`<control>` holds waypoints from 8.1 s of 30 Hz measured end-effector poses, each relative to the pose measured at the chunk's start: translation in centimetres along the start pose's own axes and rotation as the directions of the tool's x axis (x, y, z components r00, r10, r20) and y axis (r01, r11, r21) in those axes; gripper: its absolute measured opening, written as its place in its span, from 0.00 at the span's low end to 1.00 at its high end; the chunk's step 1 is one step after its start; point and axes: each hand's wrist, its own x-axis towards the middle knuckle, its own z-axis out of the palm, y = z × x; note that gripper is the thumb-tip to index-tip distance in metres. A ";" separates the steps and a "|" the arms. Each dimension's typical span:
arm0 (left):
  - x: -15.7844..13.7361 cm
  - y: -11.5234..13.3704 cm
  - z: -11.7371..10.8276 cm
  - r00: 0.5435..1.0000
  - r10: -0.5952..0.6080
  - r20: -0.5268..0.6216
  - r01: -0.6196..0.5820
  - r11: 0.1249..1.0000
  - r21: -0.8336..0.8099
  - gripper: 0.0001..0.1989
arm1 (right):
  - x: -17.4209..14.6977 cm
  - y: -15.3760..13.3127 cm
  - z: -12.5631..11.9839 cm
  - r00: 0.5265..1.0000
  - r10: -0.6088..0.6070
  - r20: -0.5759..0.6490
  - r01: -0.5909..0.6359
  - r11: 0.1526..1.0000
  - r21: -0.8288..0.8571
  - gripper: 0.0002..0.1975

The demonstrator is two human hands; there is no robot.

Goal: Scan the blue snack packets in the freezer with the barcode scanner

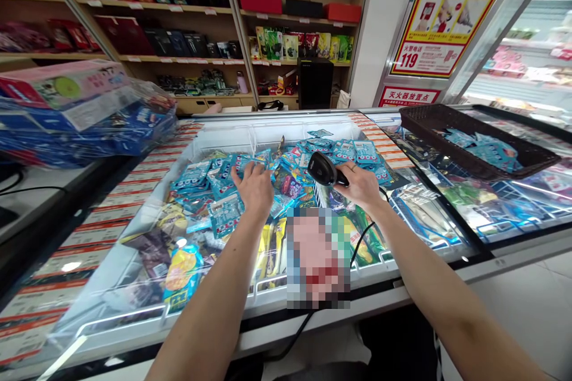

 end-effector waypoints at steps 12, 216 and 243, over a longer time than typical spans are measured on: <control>0.4 1.0 -0.3 0.995 0.103 -0.006 -0.103 0.985 -0.135 0.17 | 0.2 0.6 -0.5 0.986 0.148 -0.070 -0.149 0.989 -0.011 0.20; 8.0 3.6 4.5 0.783 0.398 0.478 -0.270 0.910 -0.314 0.28 | -1.4 -0.3 1.0 0.995 0.064 -0.083 -0.058 0.996 0.070 0.15; 1.7 2.3 1.2 0.931 -0.344 0.126 0.239 0.309 -0.921 0.16 | -1.1 -0.5 0.1 1.000 -0.013 -0.018 0.015 0.992 0.122 0.15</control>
